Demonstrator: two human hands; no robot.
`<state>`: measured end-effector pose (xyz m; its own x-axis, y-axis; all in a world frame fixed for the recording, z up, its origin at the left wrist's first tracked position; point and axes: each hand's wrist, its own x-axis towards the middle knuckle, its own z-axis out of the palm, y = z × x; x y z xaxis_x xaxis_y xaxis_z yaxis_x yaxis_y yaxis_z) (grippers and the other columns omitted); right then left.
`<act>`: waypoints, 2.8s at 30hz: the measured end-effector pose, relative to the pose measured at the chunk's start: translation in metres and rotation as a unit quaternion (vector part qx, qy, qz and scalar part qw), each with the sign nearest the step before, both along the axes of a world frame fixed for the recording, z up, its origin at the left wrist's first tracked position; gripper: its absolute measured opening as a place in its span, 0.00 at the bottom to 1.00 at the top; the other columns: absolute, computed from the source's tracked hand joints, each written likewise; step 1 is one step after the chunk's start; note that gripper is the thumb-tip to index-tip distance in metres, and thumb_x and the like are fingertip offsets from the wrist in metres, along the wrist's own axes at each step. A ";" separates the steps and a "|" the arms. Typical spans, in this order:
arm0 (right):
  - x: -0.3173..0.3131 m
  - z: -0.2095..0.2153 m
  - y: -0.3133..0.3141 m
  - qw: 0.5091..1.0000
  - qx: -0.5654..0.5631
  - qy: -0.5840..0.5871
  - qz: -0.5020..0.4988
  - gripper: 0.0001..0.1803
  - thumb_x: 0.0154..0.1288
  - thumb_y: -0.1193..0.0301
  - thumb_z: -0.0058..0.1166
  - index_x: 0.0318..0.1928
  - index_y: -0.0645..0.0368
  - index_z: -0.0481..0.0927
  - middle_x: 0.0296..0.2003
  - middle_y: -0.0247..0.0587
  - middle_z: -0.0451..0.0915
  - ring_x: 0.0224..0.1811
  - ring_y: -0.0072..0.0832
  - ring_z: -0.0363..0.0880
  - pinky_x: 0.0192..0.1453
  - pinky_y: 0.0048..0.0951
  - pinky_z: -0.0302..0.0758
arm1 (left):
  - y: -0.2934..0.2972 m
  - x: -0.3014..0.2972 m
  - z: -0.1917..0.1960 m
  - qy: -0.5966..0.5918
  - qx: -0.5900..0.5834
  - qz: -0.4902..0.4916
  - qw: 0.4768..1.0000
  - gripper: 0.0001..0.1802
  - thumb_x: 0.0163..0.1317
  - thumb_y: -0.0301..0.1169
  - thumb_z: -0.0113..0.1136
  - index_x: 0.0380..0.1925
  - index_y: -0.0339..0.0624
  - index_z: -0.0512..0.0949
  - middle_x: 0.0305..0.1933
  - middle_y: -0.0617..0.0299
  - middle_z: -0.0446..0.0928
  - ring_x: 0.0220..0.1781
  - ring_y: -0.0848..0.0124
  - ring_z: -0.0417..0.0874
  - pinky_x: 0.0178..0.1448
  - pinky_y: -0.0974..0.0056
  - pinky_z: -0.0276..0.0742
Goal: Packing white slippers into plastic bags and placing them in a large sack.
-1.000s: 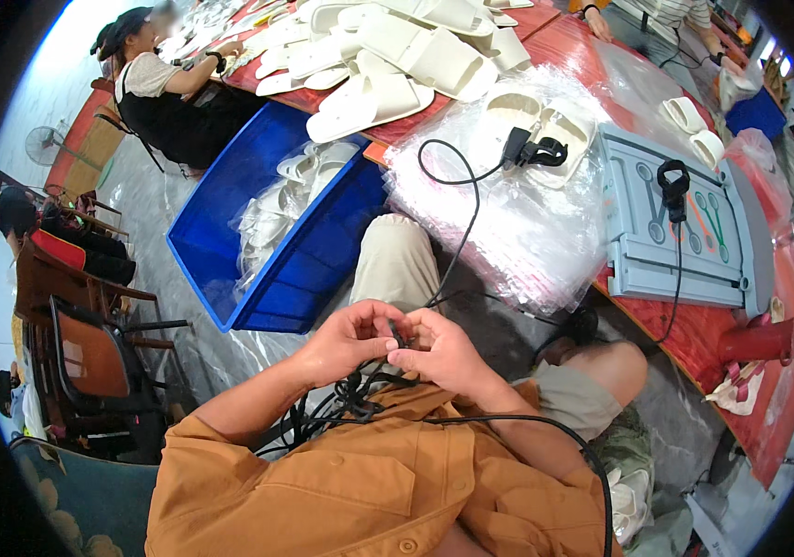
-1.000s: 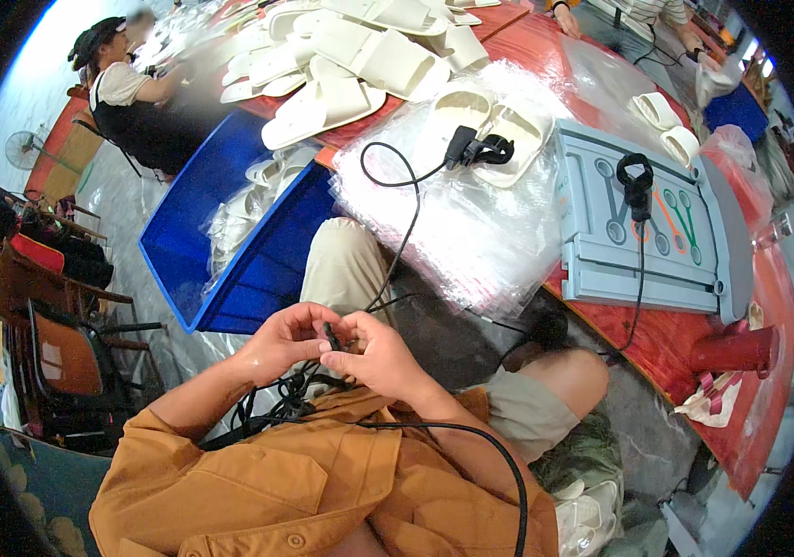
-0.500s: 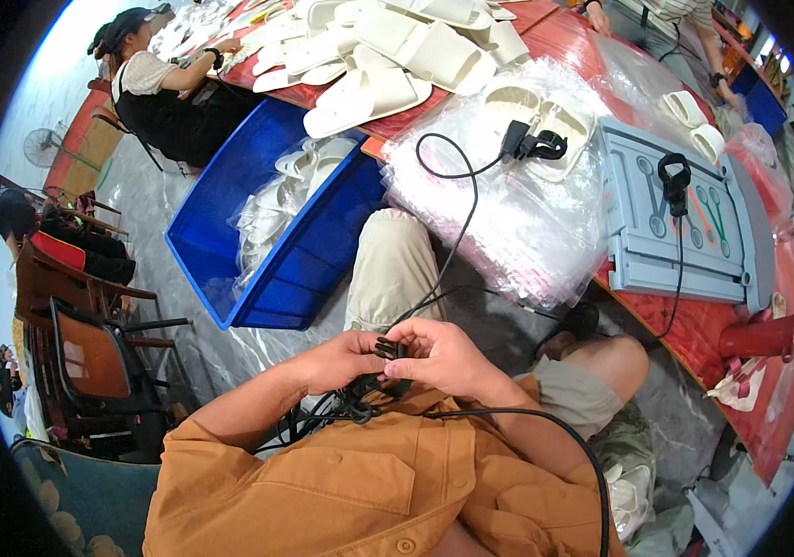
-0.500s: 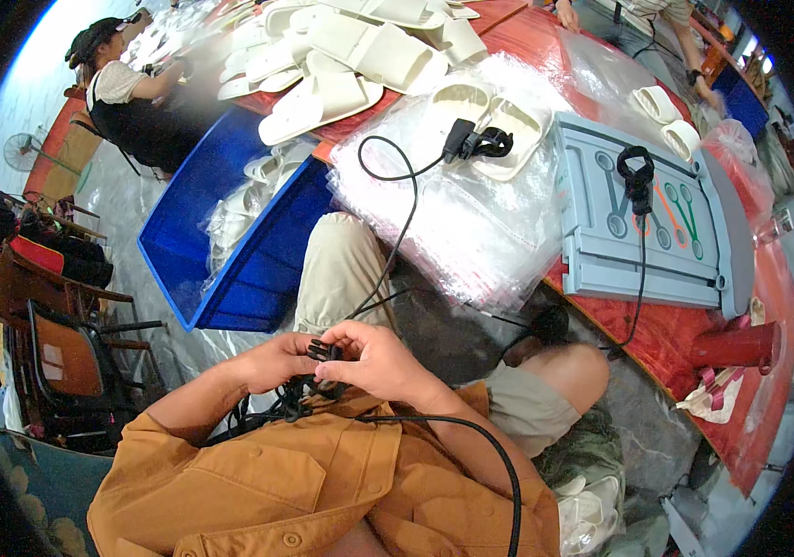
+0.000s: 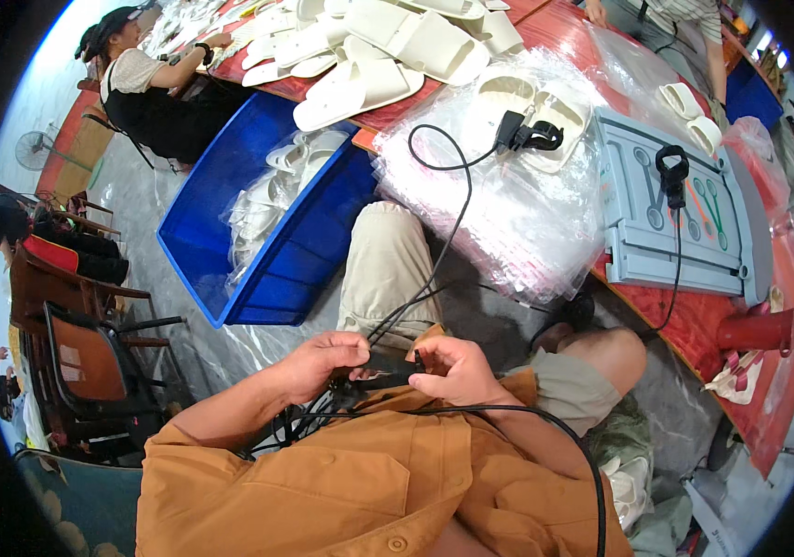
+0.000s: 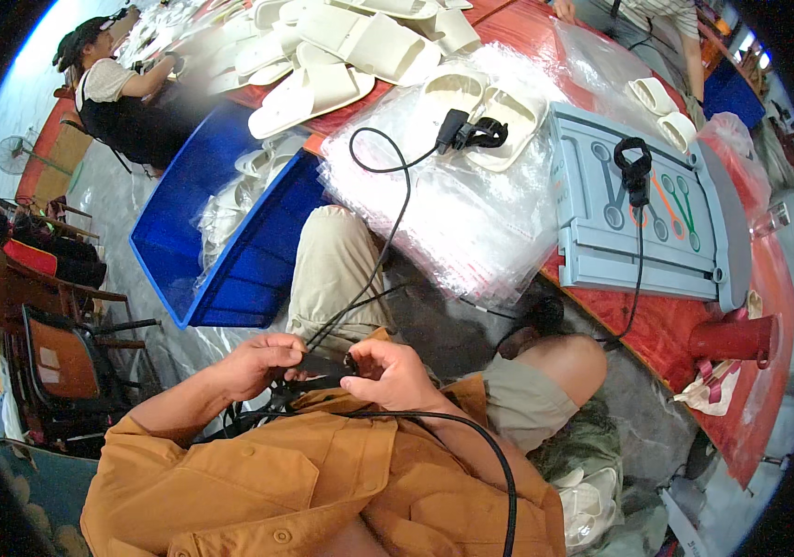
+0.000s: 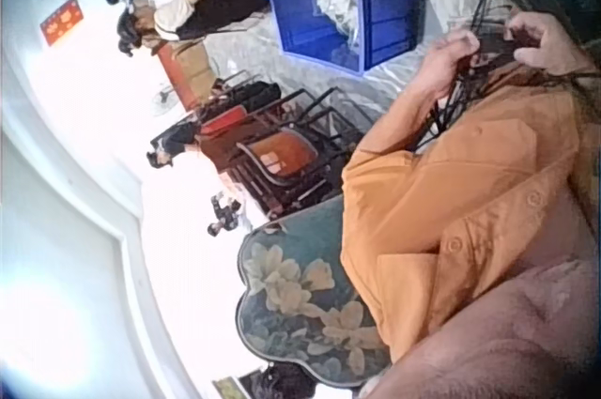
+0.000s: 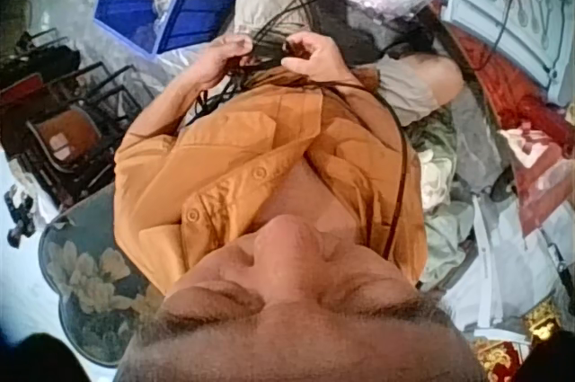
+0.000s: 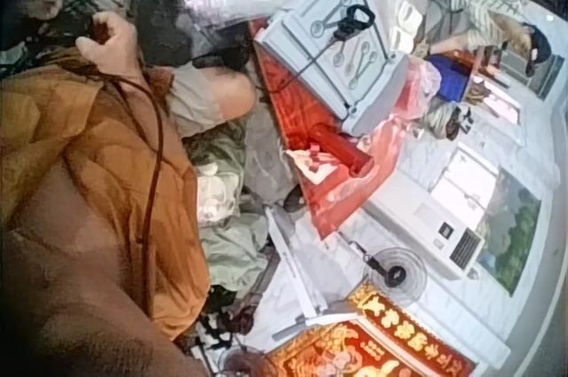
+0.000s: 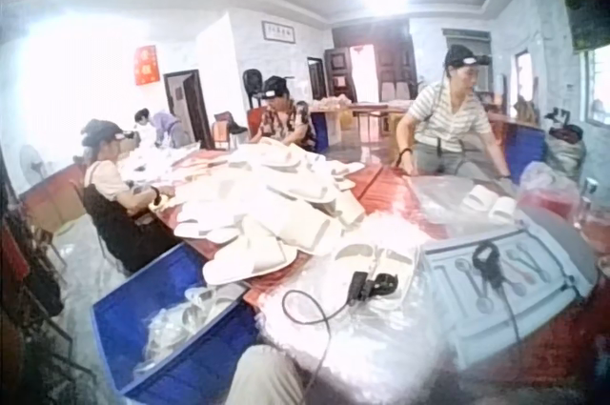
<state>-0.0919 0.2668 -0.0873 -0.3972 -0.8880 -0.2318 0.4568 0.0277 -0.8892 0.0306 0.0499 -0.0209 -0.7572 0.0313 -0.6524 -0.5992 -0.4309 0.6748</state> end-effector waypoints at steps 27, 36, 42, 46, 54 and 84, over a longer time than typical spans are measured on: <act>0.032 0.052 0.187 0.825 0.430 0.367 -0.017 0.13 0.64 0.65 0.56 0.45 0.60 0.77 0.36 0.48 0.82 0.39 0.44 0.82 0.42 0.41 0.77 | 0.064 -0.074 -0.030 -0.062 -0.074 -0.382 0.919 0.20 0.77 0.44 0.46 0.41 0.38 0.77 0.24 0.69 0.69 0.21 0.80 0.65 0.26 0.73 0.61; 0.033 0.003 0.147 0.707 0.462 0.529 0.087 0.10 0.61 0.71 0.54 0.42 0.62 0.76 0.36 0.48 0.83 0.39 0.44 0.83 0.38 0.43 0.78 | 0.058 -0.062 -0.044 -0.106 -0.014 -0.254 0.961 0.09 0.71 0.34 0.52 0.46 0.44 0.76 0.28 0.70 0.72 0.27 0.81 0.68 0.28 0.74 0.63; -0.039 0.054 0.175 0.779 0.207 0.128 -0.577 0.05 0.69 0.76 0.50 0.38 0.62 0.79 0.26 0.34 0.79 0.20 0.19 0.72 0.25 0.22 0.69 | 0.042 -0.032 -0.068 -0.075 -0.022 -0.271 0.959 0.09 0.70 0.31 0.52 0.45 0.44 0.79 0.27 0.73 0.76 0.22 0.83 0.69 0.26 0.76 0.62; -0.071 0.064 0.148 0.782 0.127 0.153 -0.590 0.08 0.70 0.75 0.51 0.46 0.66 0.78 0.30 0.37 0.83 0.21 0.19 0.77 0.25 0.23 0.73 | 0.031 -0.023 -0.078 -0.082 -0.014 -0.247 0.966 0.11 0.69 0.31 0.52 0.47 0.42 0.79 0.34 0.70 0.78 0.31 0.81 0.75 0.34 0.75 0.68; -0.111 0.029 0.123 0.744 0.259 0.284 -0.547 0.08 0.72 0.74 0.48 0.46 0.63 0.77 0.32 0.39 0.83 0.21 0.20 0.77 0.28 0.25 0.75 | 0.008 0.005 -0.087 -0.048 -0.003 -0.153 0.987 0.13 0.70 0.32 0.52 0.49 0.39 0.77 0.45 0.68 0.79 0.46 0.78 0.77 0.53 0.72 0.71; 0.120 0.008 0.202 0.768 0.307 0.307 -0.470 0.18 0.52 0.75 0.73 0.41 0.61 0.78 0.33 0.40 0.80 0.33 0.23 0.82 0.38 0.26 0.79 | 0.170 -0.119 -0.038 0.316 -0.103 -0.599 0.728 0.24 0.71 0.44 0.54 0.52 0.32 0.74 0.47 0.46 0.79 0.50 0.57 0.80 0.55 0.58 0.74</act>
<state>0.0278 0.4685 -0.0794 -0.9982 0.0601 -0.0046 0.0307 0.4425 -0.8962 -0.0886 0.2198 -0.0590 -0.4171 0.8678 -0.2699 -0.0038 0.2953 0.9554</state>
